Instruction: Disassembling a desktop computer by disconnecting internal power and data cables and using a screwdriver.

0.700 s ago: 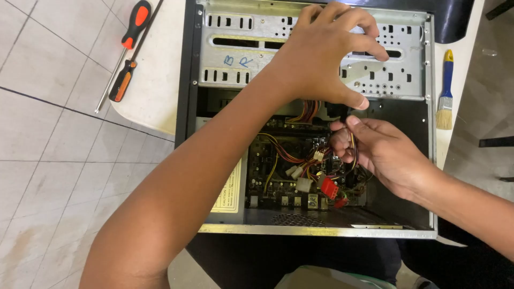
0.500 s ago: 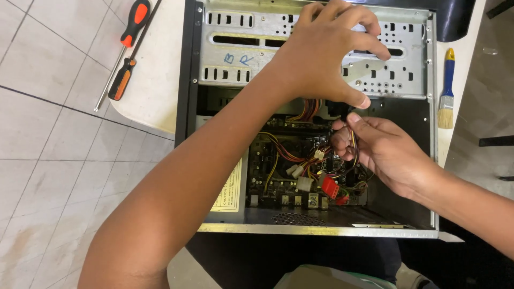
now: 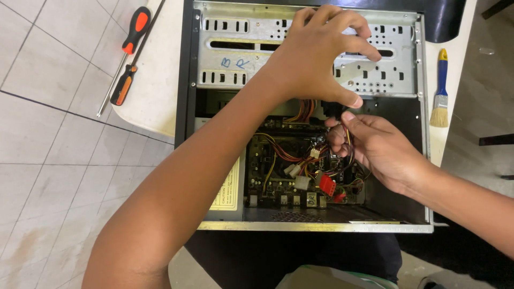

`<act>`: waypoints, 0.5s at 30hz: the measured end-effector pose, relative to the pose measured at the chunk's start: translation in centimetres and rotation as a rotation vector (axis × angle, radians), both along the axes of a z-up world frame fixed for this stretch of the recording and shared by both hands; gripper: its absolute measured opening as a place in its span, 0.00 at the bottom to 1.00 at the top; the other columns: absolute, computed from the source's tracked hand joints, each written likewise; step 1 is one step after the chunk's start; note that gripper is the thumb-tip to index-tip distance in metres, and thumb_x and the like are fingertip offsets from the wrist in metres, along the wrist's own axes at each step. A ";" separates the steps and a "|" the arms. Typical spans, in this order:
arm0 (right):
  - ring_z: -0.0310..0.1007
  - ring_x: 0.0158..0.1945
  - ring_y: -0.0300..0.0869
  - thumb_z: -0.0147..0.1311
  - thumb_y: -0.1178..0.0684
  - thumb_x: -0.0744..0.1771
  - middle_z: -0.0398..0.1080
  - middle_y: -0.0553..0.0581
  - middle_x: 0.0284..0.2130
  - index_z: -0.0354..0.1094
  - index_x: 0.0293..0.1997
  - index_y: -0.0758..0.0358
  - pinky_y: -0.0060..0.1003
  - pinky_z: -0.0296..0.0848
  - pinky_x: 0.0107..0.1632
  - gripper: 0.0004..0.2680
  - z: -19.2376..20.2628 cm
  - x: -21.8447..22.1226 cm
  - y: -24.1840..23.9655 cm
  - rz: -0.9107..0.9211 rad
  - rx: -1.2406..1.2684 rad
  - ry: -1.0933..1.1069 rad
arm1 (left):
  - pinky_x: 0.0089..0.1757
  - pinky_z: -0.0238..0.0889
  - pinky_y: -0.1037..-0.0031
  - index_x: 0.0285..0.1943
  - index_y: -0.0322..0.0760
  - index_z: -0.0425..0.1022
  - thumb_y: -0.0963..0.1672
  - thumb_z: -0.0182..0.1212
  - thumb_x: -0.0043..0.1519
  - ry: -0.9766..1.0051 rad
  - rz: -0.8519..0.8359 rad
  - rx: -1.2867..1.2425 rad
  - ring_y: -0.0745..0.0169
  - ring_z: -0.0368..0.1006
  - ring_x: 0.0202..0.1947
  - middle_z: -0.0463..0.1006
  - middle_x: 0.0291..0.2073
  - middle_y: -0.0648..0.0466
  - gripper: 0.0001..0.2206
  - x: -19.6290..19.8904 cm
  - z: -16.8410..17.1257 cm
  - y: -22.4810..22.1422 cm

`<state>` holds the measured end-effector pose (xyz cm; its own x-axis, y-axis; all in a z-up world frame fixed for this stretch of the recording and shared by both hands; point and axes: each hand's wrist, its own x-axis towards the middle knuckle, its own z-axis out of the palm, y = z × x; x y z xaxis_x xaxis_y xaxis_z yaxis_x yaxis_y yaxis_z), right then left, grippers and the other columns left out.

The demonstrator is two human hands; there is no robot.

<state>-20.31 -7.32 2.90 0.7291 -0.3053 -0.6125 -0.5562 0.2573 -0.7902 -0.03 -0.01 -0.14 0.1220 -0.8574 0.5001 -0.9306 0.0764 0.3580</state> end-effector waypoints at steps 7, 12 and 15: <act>0.64 0.33 0.44 0.40 0.52 0.75 0.62 0.57 0.28 0.66 0.52 0.71 0.36 0.63 0.35 0.11 0.1 0.0 0.0 -0.012 0.018 -0.025 | 0.54 0.47 0.46 0.54 0.61 0.83 0.62 0.75 0.48 -0.007 -0.020 -0.013 0.48 0.58 0.58 0.67 0.55 0.61 0.26 -0.2 0.4 0.2; 0.69 0.38 0.49 0.38 0.50 0.74 0.70 0.65 0.33 0.69 0.59 0.71 0.42 0.67 0.41 0.15 1.6 0.3 0.4 0.015 -0.045 0.089 | 0.55 0.46 0.45 0.54 0.63 0.82 0.63 0.76 0.46 0.026 -0.004 0.022 0.47 0.58 0.60 0.68 0.55 0.62 0.28 -0.2 0.6 0.3; 0.76 0.46 0.54 0.37 0.48 0.73 0.78 0.74 0.44 0.70 0.59 0.76 0.43 0.69 0.49 0.18 3.2 0.9 1.5 -0.024 -0.047 0.209 | 0.56 0.46 0.44 0.54 0.63 0.82 0.64 0.75 0.47 0.015 -0.001 0.019 0.48 0.58 0.60 0.67 0.55 0.61 0.28 -0.1 0.4 0.1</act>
<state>-19.44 -5.77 6.12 0.5794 -0.3531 -0.7346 -0.7036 0.2381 -0.6695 -0.10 0.13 0.24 0.1282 -0.8667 0.4821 -0.9250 0.0709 0.3734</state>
